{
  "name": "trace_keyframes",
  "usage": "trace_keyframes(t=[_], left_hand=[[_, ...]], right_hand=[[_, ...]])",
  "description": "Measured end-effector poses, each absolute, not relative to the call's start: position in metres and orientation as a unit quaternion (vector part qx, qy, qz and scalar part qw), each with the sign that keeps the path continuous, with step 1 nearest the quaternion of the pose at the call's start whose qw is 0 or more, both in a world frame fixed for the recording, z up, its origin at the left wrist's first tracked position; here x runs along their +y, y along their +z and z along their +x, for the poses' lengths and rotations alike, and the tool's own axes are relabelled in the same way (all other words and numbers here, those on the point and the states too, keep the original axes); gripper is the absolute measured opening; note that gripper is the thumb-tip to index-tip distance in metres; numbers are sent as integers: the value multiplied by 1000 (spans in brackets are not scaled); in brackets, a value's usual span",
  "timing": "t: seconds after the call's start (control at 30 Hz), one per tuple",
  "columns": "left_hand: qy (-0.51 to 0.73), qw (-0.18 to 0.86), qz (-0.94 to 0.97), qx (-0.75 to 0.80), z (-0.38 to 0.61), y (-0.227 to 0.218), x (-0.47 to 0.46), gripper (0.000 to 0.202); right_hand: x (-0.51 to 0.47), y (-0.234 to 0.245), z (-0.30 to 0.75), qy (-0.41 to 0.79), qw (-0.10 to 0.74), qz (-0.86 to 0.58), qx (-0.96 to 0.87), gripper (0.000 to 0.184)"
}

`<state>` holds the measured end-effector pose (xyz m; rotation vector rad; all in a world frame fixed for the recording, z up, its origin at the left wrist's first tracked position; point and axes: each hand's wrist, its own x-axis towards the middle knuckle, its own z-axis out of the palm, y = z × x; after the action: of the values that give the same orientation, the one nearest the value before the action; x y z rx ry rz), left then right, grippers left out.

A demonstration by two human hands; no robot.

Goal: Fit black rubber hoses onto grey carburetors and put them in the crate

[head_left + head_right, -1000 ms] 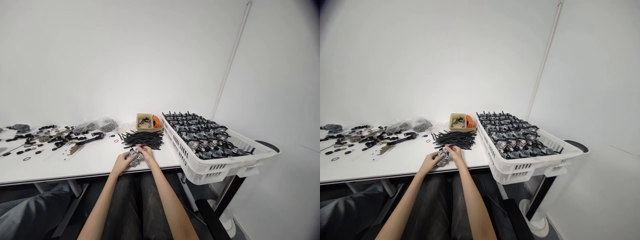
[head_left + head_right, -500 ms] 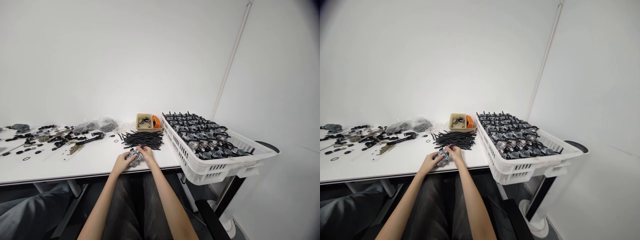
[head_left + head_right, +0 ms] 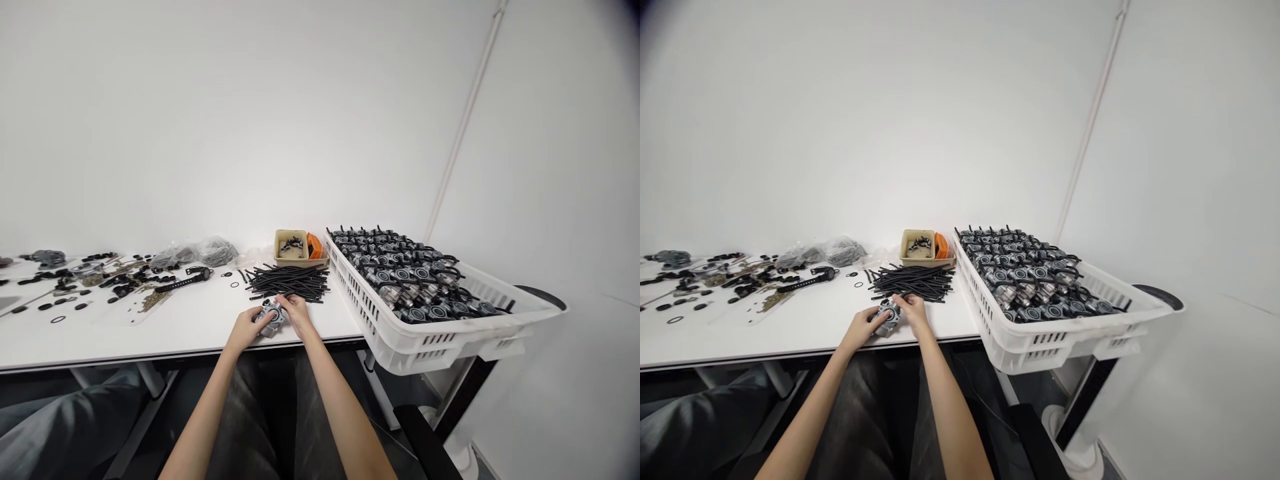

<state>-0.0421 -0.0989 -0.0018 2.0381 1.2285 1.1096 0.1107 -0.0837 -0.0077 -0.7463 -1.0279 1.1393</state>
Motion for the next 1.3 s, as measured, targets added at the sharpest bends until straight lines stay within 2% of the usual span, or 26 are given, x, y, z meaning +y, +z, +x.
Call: trace_keyframes(t=[0.43,1.3], left_hand=[[401,273,747,454,-42,1,-101,46],[408,269,745,454,-42,2,-102,43]], right_hand=[[-83,-7,111,546,664,-288,-422,28],[-88,-2,111,539,669,-295,-418,29]])
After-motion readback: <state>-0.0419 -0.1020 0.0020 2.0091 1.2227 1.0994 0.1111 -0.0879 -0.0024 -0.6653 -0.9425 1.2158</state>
